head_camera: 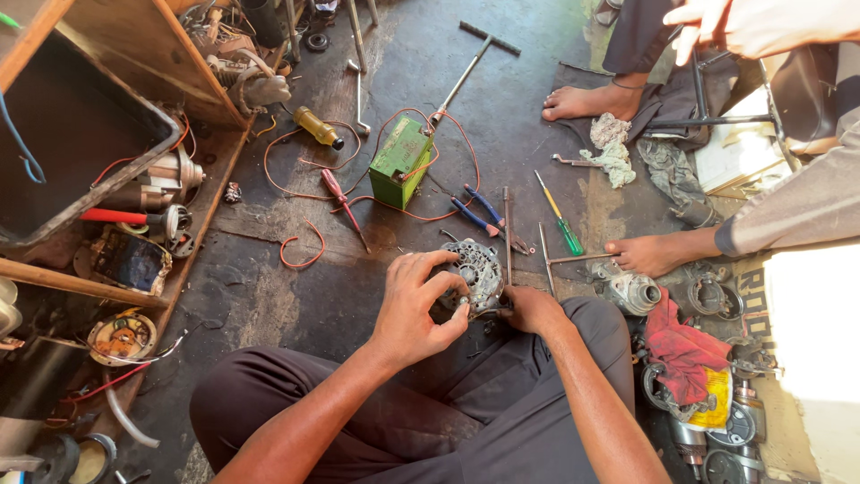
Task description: The person sits on the floor and uses a hammer and punch to tap a pin into an alternator. They then use a screwdriver to adjust internal components and rotate the rotor shaft to test movement.
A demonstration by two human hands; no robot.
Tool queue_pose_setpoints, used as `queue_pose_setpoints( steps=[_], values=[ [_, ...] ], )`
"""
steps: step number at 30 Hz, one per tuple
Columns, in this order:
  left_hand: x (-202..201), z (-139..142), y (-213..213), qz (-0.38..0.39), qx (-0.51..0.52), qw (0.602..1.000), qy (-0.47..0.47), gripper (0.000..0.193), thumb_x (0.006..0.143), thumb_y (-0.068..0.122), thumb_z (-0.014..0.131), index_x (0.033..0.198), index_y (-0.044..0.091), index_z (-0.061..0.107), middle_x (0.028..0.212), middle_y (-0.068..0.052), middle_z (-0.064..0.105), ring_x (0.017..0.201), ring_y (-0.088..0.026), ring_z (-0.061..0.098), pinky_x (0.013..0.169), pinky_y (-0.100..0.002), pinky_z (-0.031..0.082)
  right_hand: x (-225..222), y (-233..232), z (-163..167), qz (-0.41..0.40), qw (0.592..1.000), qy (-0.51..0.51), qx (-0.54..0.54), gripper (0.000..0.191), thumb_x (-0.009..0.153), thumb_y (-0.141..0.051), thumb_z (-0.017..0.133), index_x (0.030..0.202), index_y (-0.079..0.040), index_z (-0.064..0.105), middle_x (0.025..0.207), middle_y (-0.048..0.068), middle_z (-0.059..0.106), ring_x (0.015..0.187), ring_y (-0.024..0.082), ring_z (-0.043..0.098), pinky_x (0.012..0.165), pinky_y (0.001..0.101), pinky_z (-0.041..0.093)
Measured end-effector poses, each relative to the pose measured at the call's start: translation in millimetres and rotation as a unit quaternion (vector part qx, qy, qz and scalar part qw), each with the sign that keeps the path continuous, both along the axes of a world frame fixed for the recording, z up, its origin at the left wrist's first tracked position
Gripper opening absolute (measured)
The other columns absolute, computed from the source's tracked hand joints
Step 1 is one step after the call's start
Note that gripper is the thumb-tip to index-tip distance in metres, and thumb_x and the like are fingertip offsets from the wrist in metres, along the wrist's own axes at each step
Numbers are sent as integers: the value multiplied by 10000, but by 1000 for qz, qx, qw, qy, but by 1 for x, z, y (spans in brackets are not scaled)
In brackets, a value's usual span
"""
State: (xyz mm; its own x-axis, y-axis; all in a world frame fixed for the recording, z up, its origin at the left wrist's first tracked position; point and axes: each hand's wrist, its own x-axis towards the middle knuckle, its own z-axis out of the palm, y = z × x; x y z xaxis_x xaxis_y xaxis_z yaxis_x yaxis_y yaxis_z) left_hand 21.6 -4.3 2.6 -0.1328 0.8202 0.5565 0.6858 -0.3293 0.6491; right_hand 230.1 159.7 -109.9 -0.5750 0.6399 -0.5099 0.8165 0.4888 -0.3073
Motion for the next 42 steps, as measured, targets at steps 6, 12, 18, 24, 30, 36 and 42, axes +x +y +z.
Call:
queue_pose_setpoints(
  steps=[6,12,18,24,30,36,42],
  values=[
    [0,1,0,0,4,1000,-4,272,770,222,786,990,118,665,1312,-104,618,1237,-328,557,1102,-478,364,-1,0,0,18,999,-3,28,380,875,-343,728,1190,-136,680,1171,125,719,1128,345,659,925,448,530],
    [-4,1,0,-1,-3,1000,-15,340,756,249,784,1037,105,659,1299,-120,605,1195,-340,545,1075,-466,375,-1,0,1,9,999,-29,10,396,876,-363,729,1192,-133,665,1173,118,714,1122,331,663,919,436,535],
    [-14,3,1,25,-7,998,-61,291,839,230,725,1095,105,664,1299,-115,637,1200,-319,584,1070,-434,388,0,0,-3,11,1000,-16,15,372,884,-359,720,1185,-143,676,1167,109,725,1117,321,672,914,429,540],
    [-23,3,1,41,-14,993,-113,263,866,168,683,1114,85,660,1296,-121,652,1194,-297,599,1070,-423,394,1,0,-8,15,999,-12,29,399,864,-362,742,1185,-141,657,1152,92,719,1117,314,667,899,430,539],
    [-23,1,2,43,-14,993,-110,255,871,172,695,1108,82,659,1289,-123,651,1194,-301,600,1069,-421,396,1,0,-9,19,999,-14,36,403,863,-369,748,1187,-147,654,1149,91,716,1119,320,658,897,439,533],
    [-22,1,2,41,-20,994,-103,269,855,179,720,1101,85,666,1278,-117,653,1196,-300,599,1065,-420,395,1,0,-7,24,999,-27,40,391,869,-386,743,1165,-144,663,1138,88,722,1115,314,662,892,435,537],
    [-22,0,2,41,-24,994,-101,265,846,184,727,1090,95,673,1275,-108,649,1180,-295,604,1050,-414,404,-2,-1,-5,17,997,-65,33,406,887,-385,721,1228,-186,631,1205,31,710,1187,282,632,982,537,413]
  ],
)
